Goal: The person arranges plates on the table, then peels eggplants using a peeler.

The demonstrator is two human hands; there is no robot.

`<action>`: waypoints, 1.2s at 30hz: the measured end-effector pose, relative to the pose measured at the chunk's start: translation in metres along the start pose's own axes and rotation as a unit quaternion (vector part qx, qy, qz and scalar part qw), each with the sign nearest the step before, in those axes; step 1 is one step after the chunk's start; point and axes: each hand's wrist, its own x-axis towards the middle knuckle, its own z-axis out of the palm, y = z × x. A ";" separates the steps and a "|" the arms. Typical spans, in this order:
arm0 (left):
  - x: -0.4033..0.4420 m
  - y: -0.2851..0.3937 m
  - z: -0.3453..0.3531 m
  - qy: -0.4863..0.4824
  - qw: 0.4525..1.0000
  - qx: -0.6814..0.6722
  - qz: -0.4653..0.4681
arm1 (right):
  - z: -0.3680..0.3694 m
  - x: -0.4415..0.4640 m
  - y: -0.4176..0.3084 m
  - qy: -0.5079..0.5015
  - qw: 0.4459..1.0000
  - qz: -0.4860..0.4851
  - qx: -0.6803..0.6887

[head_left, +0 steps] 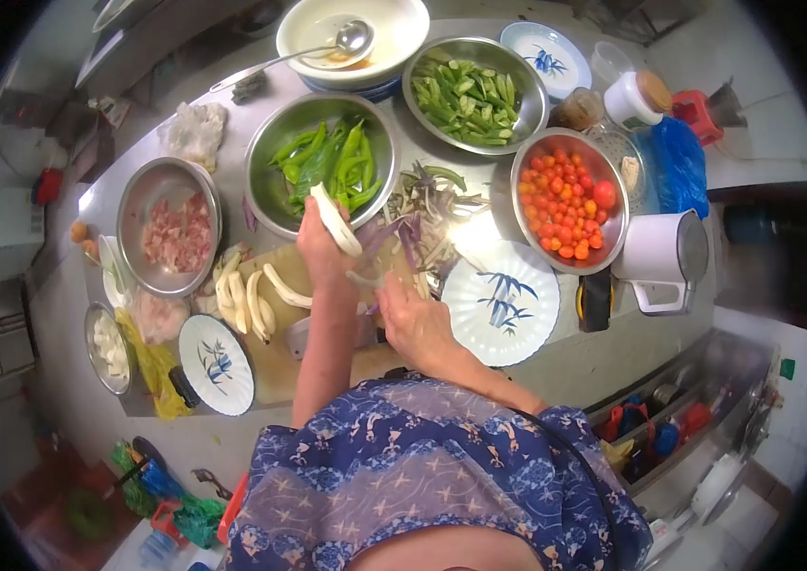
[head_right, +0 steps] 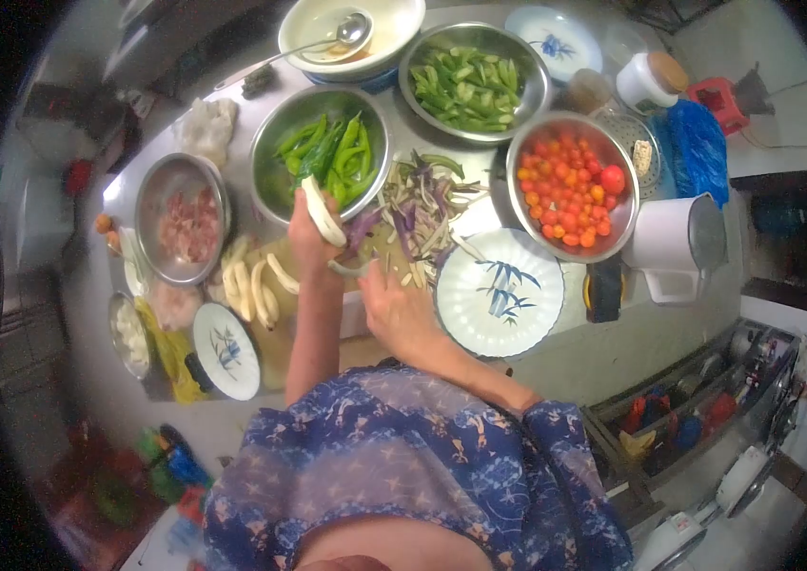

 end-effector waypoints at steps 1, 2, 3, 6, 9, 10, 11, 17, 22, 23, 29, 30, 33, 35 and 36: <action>0.003 0.001 -0.004 -0.033 0.998 -0.045 -0.005 | 0.000 -0.001 0.002 0.000 1.000 0.000 0.000; 0.005 -0.001 -0.006 -0.033 0.998 -0.045 -0.005 | -0.002 0.000 0.005 -0.013 0.999 -0.009 0.029; 0.005 0.000 -0.003 -0.015 0.991 -0.121 -0.061 | -0.005 0.002 0.005 -0.025 0.998 -0.018 0.059; 0.004 0.010 -0.010 -0.094 0.967 -0.189 -0.140 | -0.021 0.013 0.005 0.021 0.996 -0.025 0.078; -0.013 0.016 -0.001 -0.133 0.973 -0.118 -0.148 | -0.027 0.034 0.011 0.005 0.999 -0.032 0.035; -0.018 0.019 0.006 -0.074 0.987 -0.057 -0.130 | -0.027 0.041 0.012 0.006 0.999 -0.032 0.035; -0.007 0.009 -0.013 -0.164 0.971 -0.095 -0.144 | -0.025 0.048 0.012 -0.010 0.999 -0.024 0.021; -0.015 0.016 0.001 -0.113 0.987 0.082 -0.082 | -0.021 0.061 -0.002 -0.046 0.999 0.002 0.015; -0.006 0.014 0.000 -0.055 0.997 -0.025 -0.058 | -0.005 0.029 -0.008 -0.029 1.000 -0.003 0.008; 0.011 0.008 -0.027 -0.104 0.994 -0.022 -0.038 | -0.004 0.022 -0.007 -0.036 0.999 -0.016 0.016; 0.016 0.017 -0.021 -0.048 0.988 -0.119 -0.084 | -0.002 0.010 0.008 -0.077 0.997 -0.011 0.025; 0.009 0.019 -0.017 -0.048 0.988 -0.117 -0.086 | -0.007 0.018 0.009 -0.039 0.999 0.005 0.009; -0.001 0.014 -0.013 -0.102 0.984 -0.093 -0.113 | -0.018 0.052 0.012 0.000 1.000 -0.002 0.017; -0.006 0.009 -0.013 -0.114 0.988 -0.028 -0.103 | -0.019 0.071 0.014 0.002 1.000 0.004 0.012; -0.009 0.008 -0.013 -0.122 0.988 0.035 -0.091 | -0.019 0.077 0.012 0.004 1.000 0.003 0.012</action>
